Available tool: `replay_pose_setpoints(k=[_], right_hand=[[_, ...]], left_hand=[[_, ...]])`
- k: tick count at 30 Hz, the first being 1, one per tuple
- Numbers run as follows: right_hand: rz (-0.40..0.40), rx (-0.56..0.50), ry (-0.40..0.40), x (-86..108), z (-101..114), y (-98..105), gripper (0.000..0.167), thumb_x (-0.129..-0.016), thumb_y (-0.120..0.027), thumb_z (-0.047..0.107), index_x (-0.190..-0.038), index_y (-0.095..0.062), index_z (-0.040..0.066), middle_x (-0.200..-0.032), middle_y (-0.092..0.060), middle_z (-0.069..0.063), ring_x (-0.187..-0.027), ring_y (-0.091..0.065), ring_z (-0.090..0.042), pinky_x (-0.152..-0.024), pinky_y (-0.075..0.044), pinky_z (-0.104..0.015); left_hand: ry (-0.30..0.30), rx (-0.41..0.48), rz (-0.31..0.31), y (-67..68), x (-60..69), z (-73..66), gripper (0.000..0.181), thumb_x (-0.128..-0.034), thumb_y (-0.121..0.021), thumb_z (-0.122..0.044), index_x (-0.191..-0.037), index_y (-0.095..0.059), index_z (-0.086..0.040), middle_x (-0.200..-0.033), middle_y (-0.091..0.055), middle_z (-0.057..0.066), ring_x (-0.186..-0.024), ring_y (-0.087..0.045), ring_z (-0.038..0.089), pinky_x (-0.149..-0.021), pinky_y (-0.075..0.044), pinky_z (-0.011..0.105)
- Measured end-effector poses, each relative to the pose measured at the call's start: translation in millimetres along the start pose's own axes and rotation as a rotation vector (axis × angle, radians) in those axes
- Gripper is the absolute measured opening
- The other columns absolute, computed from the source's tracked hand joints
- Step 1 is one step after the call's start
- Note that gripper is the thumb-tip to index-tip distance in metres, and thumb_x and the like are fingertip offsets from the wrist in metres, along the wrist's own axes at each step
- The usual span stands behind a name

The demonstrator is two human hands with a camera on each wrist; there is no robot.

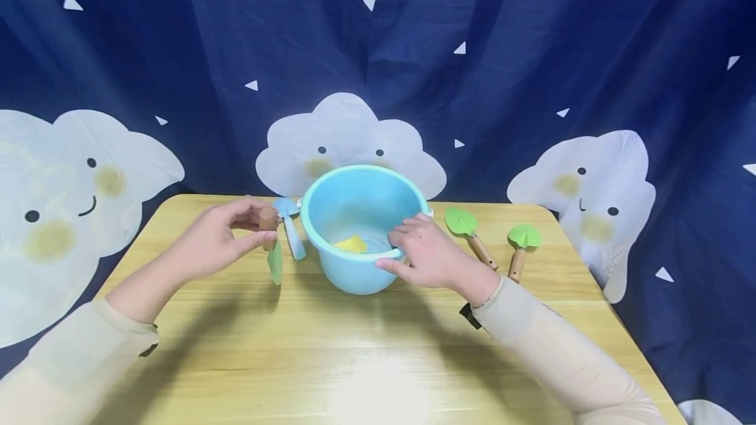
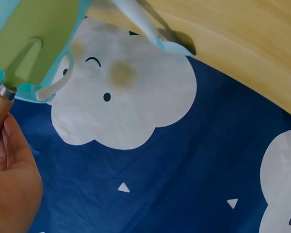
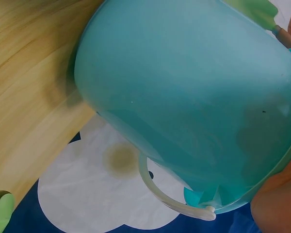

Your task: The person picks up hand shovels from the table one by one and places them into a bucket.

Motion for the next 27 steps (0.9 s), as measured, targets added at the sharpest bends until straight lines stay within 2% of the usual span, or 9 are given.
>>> replay_pose_setpoints(k=[10,19,23,27], right_hand=[[-0.004,0.009,0.001,0.0,1,2,0.072,-0.098,-0.018,0.073,-0.073,-0.052,0.014,-0.068,-0.042,0.007,-0.068,-0.038,-0.015,-0.076,-0.033,-0.034],[-0.008,0.017,0.003,-0.5,1,3,0.07,-0.097,-0.016,0.073,-0.074,-0.05,0.016,-0.069,-0.044,0.007,-0.069,-0.04,-0.015,-0.076,-0.034,-0.034],[-0.007,0.015,0.003,-0.6,1,3,0.07,-0.097,-0.017,0.073,-0.074,-0.05,0.017,-0.068,-0.043,0.007,-0.068,-0.039,-0.015,-0.076,-0.034,-0.034],[-0.007,0.015,0.009,0.1,2,3,0.067,-0.098,-0.02,0.072,-0.073,-0.049,0.017,-0.068,-0.042,0.008,-0.067,-0.038,-0.014,-0.075,-0.034,-0.034]], left_hand=[[0.038,0.035,-0.016,14.3,-8.0,-21.4,0.024,-0.0866,-0.08,-0.013,-0.105,-0.065,-0.015,-0.098,-0.069,-0.003,-0.087,-0.067,0.009,-0.081,-0.049,0.014],[-0.012,0.111,-0.038,27.6,-18.1,-38.5,0.023,-0.0857,-0.079,-0.007,-0.103,-0.065,-0.012,-0.098,-0.071,-0.002,-0.085,-0.069,0.012,-0.077,-0.052,0.018],[-0.013,0.154,-0.02,33.8,-22.1,-46.1,0.022,-0.087,-0.078,-0.008,-0.103,-0.065,-0.013,-0.098,-0.072,0.0,-0.087,-0.07,0.014,-0.078,-0.052,0.019],[0.014,0.18,-0.007,41.5,-26.1,-54.8,0.022,-0.0886,-0.077,-0.01,-0.107,-0.065,-0.014,-0.101,-0.072,0.002,-0.091,-0.071,0.015,-0.079,-0.052,0.019]])
Point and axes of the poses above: each hand's wrist, its own x-axis away from the middle knuckle, its own y-axis out of the back of the hand, z = x × y, the point moved 2 cm from there along -x, towards the middle knuckle
